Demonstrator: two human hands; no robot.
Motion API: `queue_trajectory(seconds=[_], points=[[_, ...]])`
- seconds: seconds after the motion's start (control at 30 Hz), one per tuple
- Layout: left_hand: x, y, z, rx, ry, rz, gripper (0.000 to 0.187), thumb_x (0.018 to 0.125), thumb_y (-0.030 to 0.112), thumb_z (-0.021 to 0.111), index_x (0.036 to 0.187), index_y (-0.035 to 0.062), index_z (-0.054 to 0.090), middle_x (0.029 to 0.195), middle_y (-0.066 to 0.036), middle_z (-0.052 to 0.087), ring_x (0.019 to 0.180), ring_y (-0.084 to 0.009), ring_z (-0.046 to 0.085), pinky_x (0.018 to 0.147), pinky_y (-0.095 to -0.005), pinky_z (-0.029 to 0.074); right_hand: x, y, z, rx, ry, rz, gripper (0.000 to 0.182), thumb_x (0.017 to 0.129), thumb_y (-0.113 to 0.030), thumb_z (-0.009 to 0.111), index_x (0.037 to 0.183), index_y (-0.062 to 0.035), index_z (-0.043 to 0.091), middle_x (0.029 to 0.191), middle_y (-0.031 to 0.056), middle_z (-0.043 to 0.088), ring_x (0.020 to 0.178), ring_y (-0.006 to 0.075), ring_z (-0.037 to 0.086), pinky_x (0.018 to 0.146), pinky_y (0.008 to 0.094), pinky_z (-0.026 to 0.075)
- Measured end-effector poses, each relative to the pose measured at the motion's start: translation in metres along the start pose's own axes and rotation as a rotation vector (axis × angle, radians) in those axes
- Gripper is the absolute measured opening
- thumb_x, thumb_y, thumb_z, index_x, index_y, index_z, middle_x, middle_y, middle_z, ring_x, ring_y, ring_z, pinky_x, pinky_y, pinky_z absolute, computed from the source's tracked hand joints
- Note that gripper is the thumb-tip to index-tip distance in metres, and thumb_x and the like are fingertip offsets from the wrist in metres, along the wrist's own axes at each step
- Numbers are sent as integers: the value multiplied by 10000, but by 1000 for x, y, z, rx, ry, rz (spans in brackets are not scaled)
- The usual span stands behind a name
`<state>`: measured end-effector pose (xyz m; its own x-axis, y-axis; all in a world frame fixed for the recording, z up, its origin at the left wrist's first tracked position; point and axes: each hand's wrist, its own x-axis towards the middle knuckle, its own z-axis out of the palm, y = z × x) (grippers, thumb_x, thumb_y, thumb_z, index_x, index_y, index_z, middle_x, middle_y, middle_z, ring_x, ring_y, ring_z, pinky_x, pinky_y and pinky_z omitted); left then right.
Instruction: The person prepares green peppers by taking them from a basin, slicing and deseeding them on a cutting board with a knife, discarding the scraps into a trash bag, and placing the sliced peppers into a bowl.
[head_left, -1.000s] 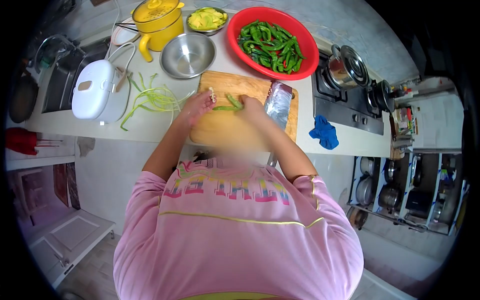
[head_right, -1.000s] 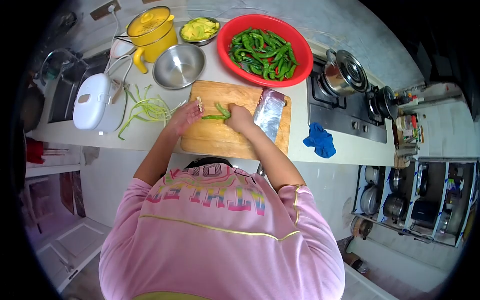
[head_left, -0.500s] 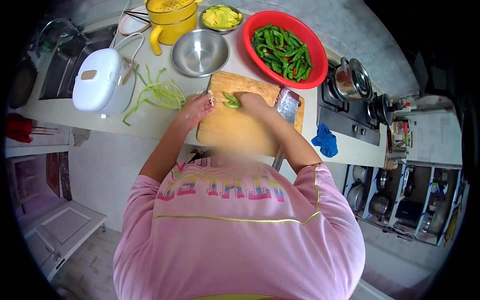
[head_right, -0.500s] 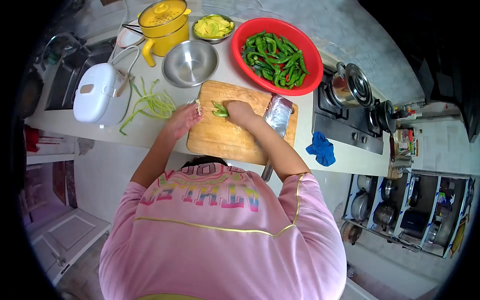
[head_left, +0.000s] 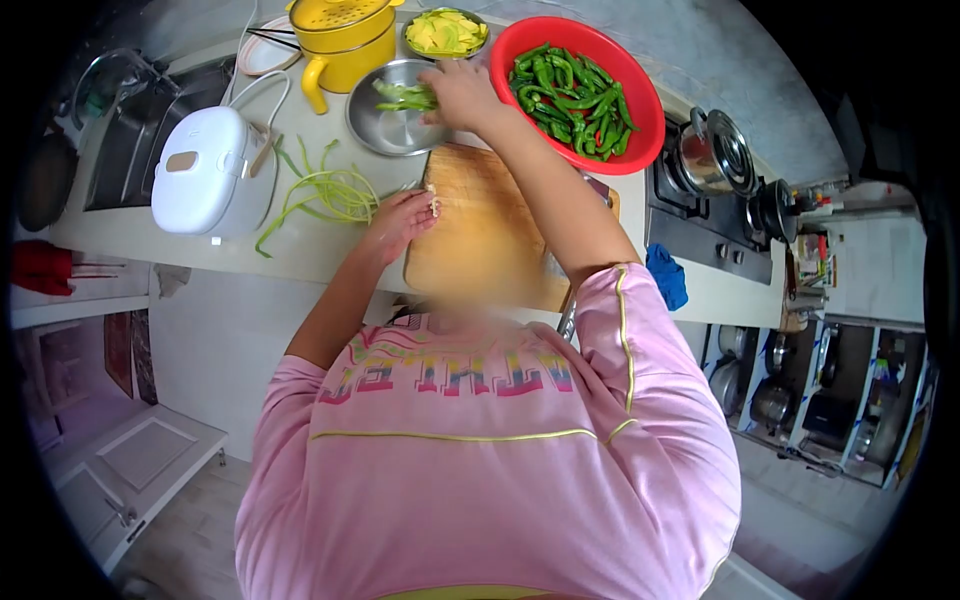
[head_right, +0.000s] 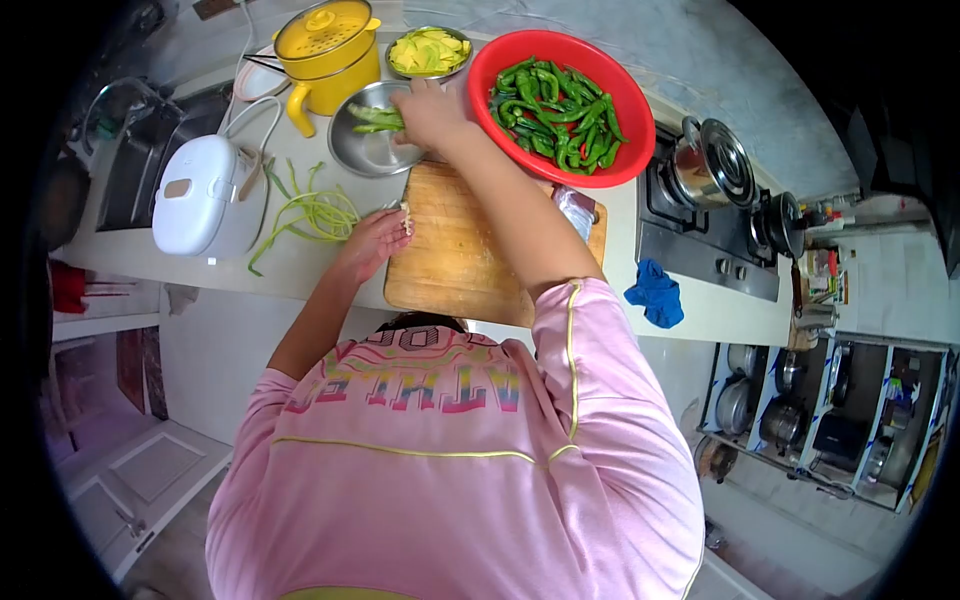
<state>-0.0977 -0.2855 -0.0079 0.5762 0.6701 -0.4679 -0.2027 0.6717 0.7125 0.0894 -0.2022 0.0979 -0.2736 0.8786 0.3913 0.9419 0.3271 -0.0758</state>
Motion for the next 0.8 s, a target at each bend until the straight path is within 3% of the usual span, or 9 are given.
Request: queue_trajectory(seconds=[0.03, 0.17, 0.3, 0.37, 0.47, 0.57, 0.6, 0.7, 0.8], points=[[-2, 2, 6, 77, 9, 4, 188, 886, 203, 597, 990, 51, 559, 912, -33, 610, 829, -109, 581, 765, -242, 483, 0, 1, -3, -101, 94, -59, 402, 739, -314, 677, 1052, -72, 604, 948, 151, 635, 936, 318, 588, 808, 418, 466], [8, -7, 21, 461, -111, 22, 215, 864, 206, 625, 1000, 47, 576, 885, -24, 615, 799, -86, 577, 731, -224, 473, -63, 21, -51, 344, 138, 157, 402, 771, -322, 672, 1061, -51, 609, 973, 152, 618, 905, 303, 594, 791, 371, 472], [37, -39, 34, 784, -141, 233, 195, 843, 181, 644, 961, 30, 609, 830, -42, 635, 740, -105, 587, 684, -236, 478, -219, 24, -70, 263, 136, 772, 396, 791, -330, 654, 1053, -39, 593, 968, 156, 614, 911, 331, 590, 786, 391, 476], [52, -57, 40, 979, -152, 396, 180, 839, 170, 648, 941, 24, 627, 800, -49, 642, 710, -114, 589, 656, -244, 478, -282, -4, -73, 76, -46, 1081, 538, 745, -363, 697, 1146, -43, 537, 965, 184, 591, 922, 347, 581, 799, 402, 473], [42, -48, 62, 1114, -248, 501, 152, 837, 150, 649, 932, 32, 648, 806, -58, 653, 705, -105, 589, 643, -242, 475, -335, -41, -56, 141, -178, 1290, 730, 648, -376, 760, 1221, -30, 469, 1005, 208, 568, 1004, 338, 556, 835, 424, 462], [54, -47, 59, 1178, -166, 530, 212, 806, 169, 671, 995, 71, 659, 777, -73, 654, 684, -159, 615, 646, -270, 488, -350, -40, -42, 305, -45, 1332, 663, 658, -262, 730, 1216, -16, 469, 923, 179, 596, 934, 336, 585, 819, 407, 477], [54, -45, 60, 1156, -133, 469, 208, 818, 168, 658, 999, 66, 656, 785, -72, 650, 690, -157, 611, 654, -267, 486, -361, -35, -34, 624, 161, 1351, 493, 686, -119, 656, 1135, -1, 491, 791, 123, 606, 737, 267, 623, 666, 358, 521], [54, -37, 60, 1065, -71, 406, 196, 853, 165, 618, 1007, 47, 648, 813, -68, 639, 708, -150, 598, 677, -260, 478, -365, -34, -59, 1069, 286, 1409, 336, 708, -36, 614, 1019, 1, 493, 694, 64, 577, 560, 167, 591, 490, 283, 491], [56, -46, 56, 976, -104, 553, 194, 880, 160, 583, 1005, 24, 640, 876, -78, 632, 754, -153, 592, 714, -257, 473, -381, -33, -77, 1033, 303, 1469, 250, 738, -5, 568, 969, -23, 475, 698, 43, 557, 476, 104, 524, 412, 238, 437]])
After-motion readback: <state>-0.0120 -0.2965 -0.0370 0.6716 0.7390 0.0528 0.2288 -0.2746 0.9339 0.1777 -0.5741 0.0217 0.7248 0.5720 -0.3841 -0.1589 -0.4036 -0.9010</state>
